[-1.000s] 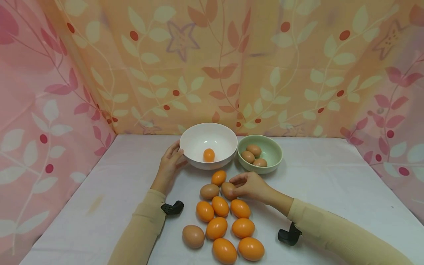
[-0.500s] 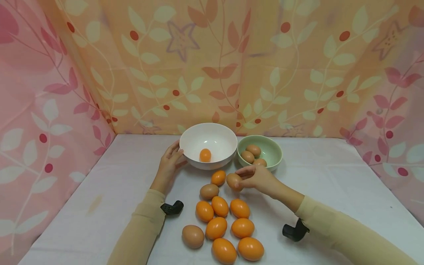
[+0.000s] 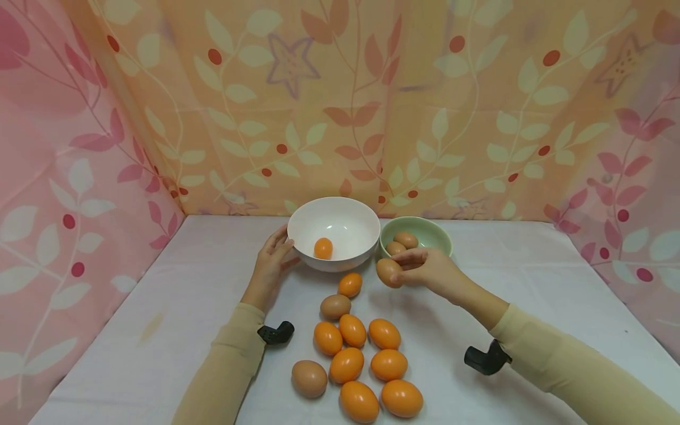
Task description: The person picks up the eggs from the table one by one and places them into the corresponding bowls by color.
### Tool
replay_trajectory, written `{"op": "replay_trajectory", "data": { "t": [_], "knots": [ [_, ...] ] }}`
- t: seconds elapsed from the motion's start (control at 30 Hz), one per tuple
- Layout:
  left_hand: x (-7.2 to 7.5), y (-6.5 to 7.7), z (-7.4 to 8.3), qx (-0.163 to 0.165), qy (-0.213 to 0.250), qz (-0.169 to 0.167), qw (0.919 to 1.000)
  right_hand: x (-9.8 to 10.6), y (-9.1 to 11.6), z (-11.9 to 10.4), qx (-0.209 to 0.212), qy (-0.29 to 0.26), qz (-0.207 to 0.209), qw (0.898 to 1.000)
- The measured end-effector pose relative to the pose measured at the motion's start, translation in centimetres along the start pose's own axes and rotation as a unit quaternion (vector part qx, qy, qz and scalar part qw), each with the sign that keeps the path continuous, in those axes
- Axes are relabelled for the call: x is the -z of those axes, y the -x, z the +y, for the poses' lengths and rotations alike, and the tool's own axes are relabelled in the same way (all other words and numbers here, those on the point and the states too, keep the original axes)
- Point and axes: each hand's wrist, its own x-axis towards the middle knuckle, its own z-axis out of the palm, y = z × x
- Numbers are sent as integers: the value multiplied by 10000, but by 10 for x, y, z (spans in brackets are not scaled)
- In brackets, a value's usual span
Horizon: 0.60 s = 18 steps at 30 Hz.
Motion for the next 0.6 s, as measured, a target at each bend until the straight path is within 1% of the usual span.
{"op": "replay_trajectory", "data": {
  "t": [0.13,0.37,0.6],
  "knots": [
    [0,0,1,-5,-43,-2,10000,8,1,-1,-45,61,160,9998],
    [-1,0,1,-10,-77,-12,10000,21,1,-6,82,249,407,9988],
    [0,0,0,-9,-59,11,10000,35,-4,-4,-134,445,636,9969]
  ]
}}
